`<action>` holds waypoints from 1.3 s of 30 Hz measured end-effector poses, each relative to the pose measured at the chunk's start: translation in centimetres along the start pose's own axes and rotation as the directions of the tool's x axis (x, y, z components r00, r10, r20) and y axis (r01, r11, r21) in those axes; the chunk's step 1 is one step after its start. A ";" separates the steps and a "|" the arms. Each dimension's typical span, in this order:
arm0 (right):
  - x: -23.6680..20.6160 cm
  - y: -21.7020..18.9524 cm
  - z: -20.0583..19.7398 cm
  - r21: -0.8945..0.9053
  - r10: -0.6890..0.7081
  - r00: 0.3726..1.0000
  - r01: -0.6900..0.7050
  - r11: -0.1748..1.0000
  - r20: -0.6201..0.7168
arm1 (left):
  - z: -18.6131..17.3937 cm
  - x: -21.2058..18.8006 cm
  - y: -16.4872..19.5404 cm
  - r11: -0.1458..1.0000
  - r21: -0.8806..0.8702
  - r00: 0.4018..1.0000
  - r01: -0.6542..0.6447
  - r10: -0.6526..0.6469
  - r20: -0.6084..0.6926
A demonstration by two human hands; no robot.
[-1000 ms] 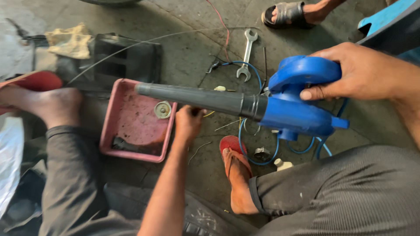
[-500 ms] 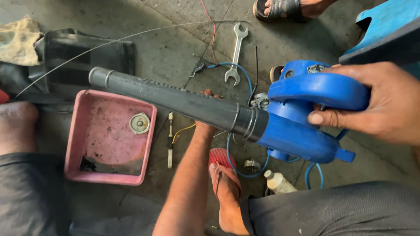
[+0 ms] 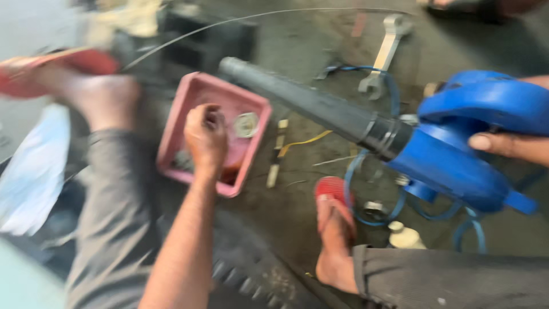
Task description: The person uses a blue air blower to clean a disassembled carburetor and several small parts. They direct the air stream into the carburetor body and onto individual components held in hand, then place the cleaned parts into a pink tray.
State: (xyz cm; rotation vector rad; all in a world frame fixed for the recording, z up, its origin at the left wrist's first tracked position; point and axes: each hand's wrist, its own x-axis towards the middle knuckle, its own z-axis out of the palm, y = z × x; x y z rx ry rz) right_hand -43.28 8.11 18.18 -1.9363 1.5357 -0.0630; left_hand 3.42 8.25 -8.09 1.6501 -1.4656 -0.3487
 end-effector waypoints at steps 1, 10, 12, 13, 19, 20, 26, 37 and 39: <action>0.5 0.9 0.9 -0.001 0.075 0.997 -0.075 0.997 0.035 | -2.9 0.4 -1.5 0.998 0.023 0.998 0.062 -0.062 -0.015; 1.0 -0.1 5.3 -0.050 0.257 0.956 -0.252 0.966 0.139 | -7.2 -2.9 -4.0 0.982 0.184 0.986 0.040 -0.068 0.152; 0.4 -2.7 5.7 -0.011 0.180 0.977 -0.180 0.984 0.114 | -3.6 -3.6 -2.1 0.981 0.188 0.972 0.039 -0.080 0.219; 0.2 -4.1 5.7 0.026 0.127 0.988 -0.129 0.991 0.085 | -1.9 -3.5 -1.3 0.977 0.200 0.960 0.076 -0.126 0.251; 0.9 -10.6 5.4 -0.269 0.375 0.924 -0.344 0.900 0.073 | 3.4 -4.7 -1.0 0.918 0.165 0.913 0.360 -0.383 0.139; 1.2 -11.3 5.1 -0.273 0.286 0.954 -0.252 0.928 0.092 | 3.4 -4.6 -1.5 0.919 0.113 0.916 0.378 -0.389 0.095; 2.3 -13.9 4.5 -0.255 0.241 0.944 -0.182 0.950 0.225 | -1.6 -1.2 -4.0 0.640 -0.489 0.773 0.592 -0.623 0.119; 0.7 -20.2 5.4 -0.361 0.270 0.949 -0.197 0.912 0.164 | -19.2 2.8 -3.1 0.103 -0.791 0.691 0.603 -0.562 0.454; 0.0 -21.3 5.5 -0.311 0.270 0.943 -0.202 0.929 0.194 | -19.1 2.0 -2.2 0.126 -0.752 0.653 0.647 -0.600 0.461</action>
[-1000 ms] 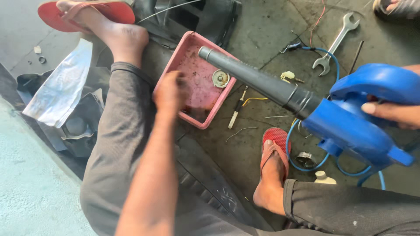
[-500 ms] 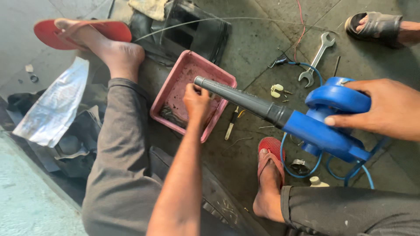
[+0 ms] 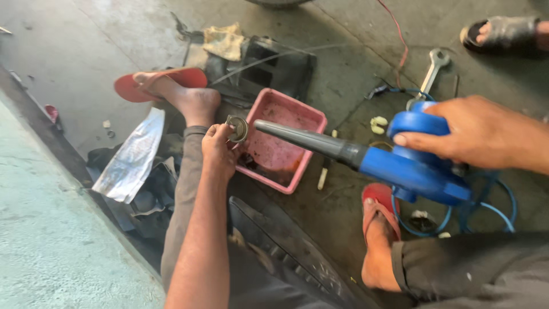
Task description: The person uses a blue air blower to clean a disassembled carburetor and several small parts. They direct the air stream into the carburetor body and onto individual components held in hand, then place the cleaned parts into a pink tray.
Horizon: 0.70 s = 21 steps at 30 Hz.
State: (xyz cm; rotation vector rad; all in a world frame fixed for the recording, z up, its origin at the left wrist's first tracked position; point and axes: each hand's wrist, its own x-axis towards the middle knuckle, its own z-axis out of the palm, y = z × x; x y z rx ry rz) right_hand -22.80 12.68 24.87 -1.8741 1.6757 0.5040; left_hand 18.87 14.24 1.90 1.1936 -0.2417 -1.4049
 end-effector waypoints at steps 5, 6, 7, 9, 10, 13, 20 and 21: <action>-1.5 -1.6 0.8 -0.087 -0.068 0.997 0.066 0.994 -0.028 | 1.5 -0.3 -3.5 0.990 0.129 0.998 0.060 -0.058 -0.024; -1.6 -1.8 1.0 -0.078 -0.061 0.997 0.058 0.995 -0.037 | 1.7 -0.2 -4.1 0.979 0.201 1.000 0.029 -0.030 0.002; -1.8 -1.9 1.2 -0.068 -0.053 0.997 0.050 0.996 -0.047 | 2.0 0.0 -4.7 0.963 0.271 0.999 -0.003 -0.005 0.032; -2.1 -2.2 1.4 -0.099 0.000 0.999 -0.005 0.995 -0.050 | 2.2 0.2 -5.5 0.930 0.364 0.999 -0.052 0.044 0.033; -2.3 -2.2 1.5 -0.118 0.025 0.998 -0.031 0.993 -0.055 | 2.4 0.3 -5.8 0.911 0.405 0.997 -0.081 0.072 0.036; -2.5 -2.6 1.5 -0.132 -0.011 0.997 0.001 0.991 -0.073 | 2.3 0.5 -5.7 0.902 0.420 0.989 -0.099 0.042 0.144; -2.7 -3.1 1.5 -0.115 -0.109 0.984 0.093 0.989 -0.139 | 1.5 1.2 -4.3 0.869 0.495 0.981 0.012 -0.107 0.164; -2.7 -3.2 1.5 -0.113 -0.110 0.983 0.094 0.989 -0.146 | 1.3 1.3 -4.2 0.897 0.440 0.970 0.034 -0.136 0.202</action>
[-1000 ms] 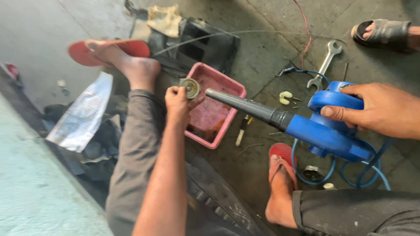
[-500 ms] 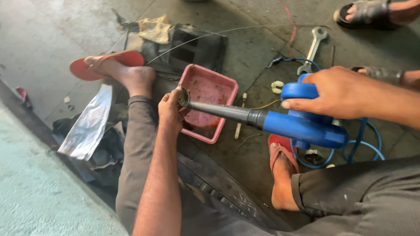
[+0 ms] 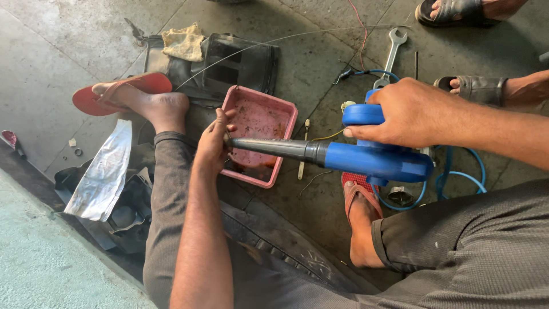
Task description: The person uses a blue air blower to clean a disassembled carburetor and several small parts. They direct the air stream into the carburetor body and onto individual components held in hand, then place the cleaned parts into a pink tray.
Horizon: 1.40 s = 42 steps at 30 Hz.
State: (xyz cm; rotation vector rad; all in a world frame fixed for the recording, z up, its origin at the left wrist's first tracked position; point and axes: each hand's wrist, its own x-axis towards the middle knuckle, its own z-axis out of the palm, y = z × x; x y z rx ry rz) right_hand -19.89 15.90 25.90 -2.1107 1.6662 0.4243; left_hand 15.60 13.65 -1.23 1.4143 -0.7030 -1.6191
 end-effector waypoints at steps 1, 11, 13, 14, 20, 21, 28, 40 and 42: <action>0.0 -0.1 0.0 0.003 0.000 1.000 0.000 1.000 -0.007 | -0.2 0.0 0.0 0.998 -0.064 0.999 0.011 -0.008 0.048; -0.6 -1.0 -0.3 0.015 -0.044 0.998 0.045 0.999 -0.043 | 0.4 -0.8 0.5 0.987 0.114 0.994 0.110 -0.108 -0.021; -0.6 -0.9 -0.3 0.014 -0.068 0.996 0.069 0.998 -0.060 | 0.6 -1.1 0.6 0.991 0.090 0.995 0.096 -0.094 -0.036; -0.5 -0.9 -0.2 0.027 -0.079 0.995 0.081 0.996 -0.060 | 0.7 -1.1 0.6 0.996 0.045 0.997 0.076 -0.075 -0.025; -0.4 -0.8 -0.2 0.069 -0.058 0.998 0.060 0.996 -0.031 | 1.1 -0.6 0.0 0.984 -0.174 0.999 -0.031 0.024 -0.042; -0.4 -0.9 -0.2 0.052 -0.064 0.997 0.066 0.996 -0.034 | 1.1 -0.6 -0.1 0.987 -0.154 0.997 -0.051 0.042 -0.058; -0.6 -1.5 -0.2 0.084 -0.068 0.996 0.073 0.994 -0.063 | 1.3 -0.6 -0.6 0.989 -0.118 0.994 -0.089 0.081 -0.074; -0.8 -2.3 -0.6 0.063 -0.119 0.991 0.123 0.990 -0.066 | 0.3 -1.0 0.1 0.948 -0.318 0.999 0.030 -0.035 -0.011; -0.9 -2.5 -0.8 0.090 -0.042 0.997 0.048 0.995 -0.059 | 0.2 -1.1 0.1 0.938 -0.346 0.999 0.026 -0.032 -0.011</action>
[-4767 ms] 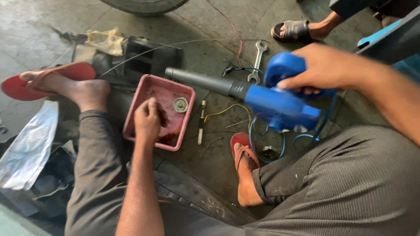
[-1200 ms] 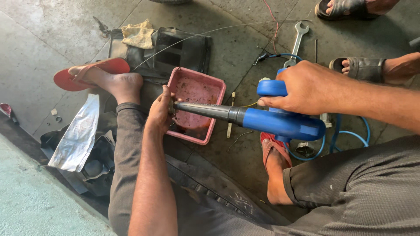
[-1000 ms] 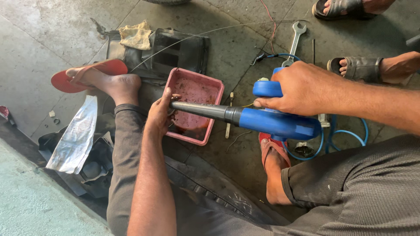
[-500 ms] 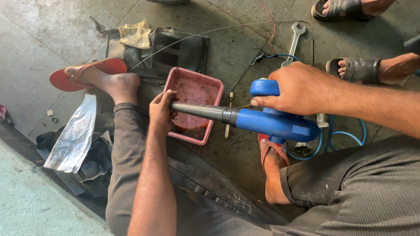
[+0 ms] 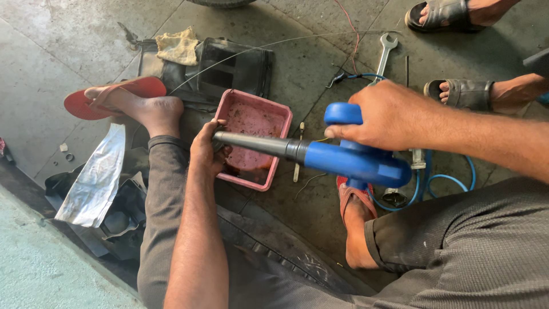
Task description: The person uses a blue air blower to clean a disassembled carburetor and several small parts. They direct the air stream into the carburetor body and onto individual components held in hand, then place the cleaned parts into a pink tray.
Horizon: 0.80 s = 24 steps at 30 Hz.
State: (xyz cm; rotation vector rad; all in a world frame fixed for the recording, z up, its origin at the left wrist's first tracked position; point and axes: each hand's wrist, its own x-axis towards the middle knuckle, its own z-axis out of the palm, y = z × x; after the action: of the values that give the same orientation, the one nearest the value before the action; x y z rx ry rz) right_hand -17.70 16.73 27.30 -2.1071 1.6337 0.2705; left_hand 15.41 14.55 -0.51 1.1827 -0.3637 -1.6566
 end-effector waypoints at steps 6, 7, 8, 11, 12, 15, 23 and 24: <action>-0.1 -0.3 -0.1 -0.065 -0.099 0.995 0.098 0.993 -0.016 | -0.2 0.2 -0.1 1.000 -0.015 1.000 -0.019 0.019 0.010; -0.1 -0.3 0.0 -0.062 -0.135 0.991 0.134 0.989 -0.018 | -0.2 0.3 -0.1 0.999 -0.036 0.999 -0.019 0.020 0.029; -0.1 -0.4 -0.1 -0.055 -0.087 0.996 0.086 0.995 -0.010 | -0.3 0.3 -0.1 0.999 -0.054 0.999 -0.008 0.010 0.030; -0.2 -0.5 -0.1 -0.077 0.002 1.000 -0.002 0.997 -0.003 | -0.4 0.3 -0.1 0.996 -0.088 1.000 0.006 -0.003 0.031; -0.2 -0.6 -0.1 -0.111 -0.003 1.000 0.002 0.994 -0.010 | -0.4 0.3 -0.1 0.997 -0.084 1.000 0.002 0.001 0.030; -0.3 -0.7 0.0 -0.085 -0.041 0.999 0.040 0.996 -0.006 | -0.3 0.4 -0.2 0.996 -0.088 0.999 0.029 -0.025 0.045; -0.2 -0.8 0.0 -0.127 -0.037 0.999 0.032 0.991 -0.033 | -0.1 0.5 -0.5 0.996 -0.065 0.997 0.063 -0.061 0.040; -0.2 -0.8 0.0 -0.106 -0.034 0.999 0.032 0.994 -0.017 | 0.0 0.5 -0.4 0.997 -0.055 0.998 0.047 -0.045 0.040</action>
State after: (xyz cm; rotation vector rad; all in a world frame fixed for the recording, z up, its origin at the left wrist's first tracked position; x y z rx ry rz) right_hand -16.99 17.09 27.57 -2.2192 1.6267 0.3340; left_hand 15.19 14.33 -1.06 1.1257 -0.3143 -1.7208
